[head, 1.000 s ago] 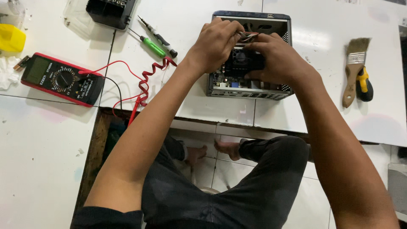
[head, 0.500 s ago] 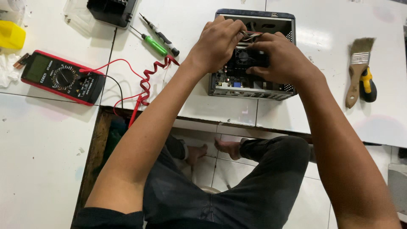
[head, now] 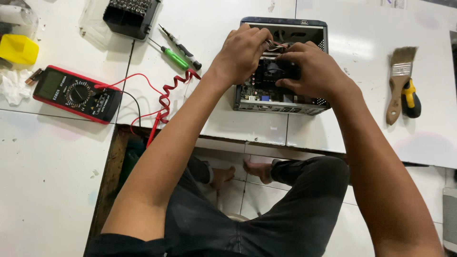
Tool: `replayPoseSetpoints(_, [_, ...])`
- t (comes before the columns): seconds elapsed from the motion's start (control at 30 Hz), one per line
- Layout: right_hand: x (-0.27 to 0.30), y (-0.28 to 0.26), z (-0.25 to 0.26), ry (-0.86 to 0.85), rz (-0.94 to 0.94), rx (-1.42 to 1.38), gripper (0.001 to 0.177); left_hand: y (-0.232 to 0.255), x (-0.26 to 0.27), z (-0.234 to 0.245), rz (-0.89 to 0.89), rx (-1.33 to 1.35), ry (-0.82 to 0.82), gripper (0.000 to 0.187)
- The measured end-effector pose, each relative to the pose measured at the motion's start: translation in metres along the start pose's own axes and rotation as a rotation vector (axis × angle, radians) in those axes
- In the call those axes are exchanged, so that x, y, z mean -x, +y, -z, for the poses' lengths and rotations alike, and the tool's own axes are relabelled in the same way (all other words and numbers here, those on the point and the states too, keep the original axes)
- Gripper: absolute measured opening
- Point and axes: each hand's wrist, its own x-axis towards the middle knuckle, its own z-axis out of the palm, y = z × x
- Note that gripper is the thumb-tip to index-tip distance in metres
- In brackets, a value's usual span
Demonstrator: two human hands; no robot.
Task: The person works on a small form-factor computer case placed on a white table. They connect internal wires and components by hand, then use a screwdriver to tighten screws on the side of the case.
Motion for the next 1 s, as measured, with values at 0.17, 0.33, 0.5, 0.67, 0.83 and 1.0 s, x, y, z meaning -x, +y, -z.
replayPoseSetpoints(0.17, [-0.002,0.003,-0.001,0.008,0.0,0.005,0.067,-0.003,-0.003,0.0,-0.009,-0.023,0.001,0.02])
replayPoseSetpoints(0.33, [0.014,-0.007,0.009,0.037,0.034,-0.015,0.069,0.008,0.005,0.008,-0.003,0.03,-0.006,0.026])
replayPoseSetpoints(0.5, [0.054,-0.02,0.04,0.245,0.141,-0.147,0.058,0.053,0.034,0.042,-0.206,-0.044,0.111,0.057])
replayPoseSetpoints(0.67, [0.089,-0.018,0.034,0.203,0.11,-0.061,0.056,0.075,0.076,0.037,-0.304,-0.196,-0.076,0.033])
replayPoseSetpoints(0.83, [0.103,-0.025,0.006,0.215,0.169,0.166,0.083,0.076,0.082,0.028,-0.33,-0.403,-0.07,0.046])
replayPoseSetpoints(1.0, [0.097,-0.02,-0.025,0.35,0.094,0.117,0.064,0.082,0.05,0.02,-0.173,-0.441,-0.22,0.107])
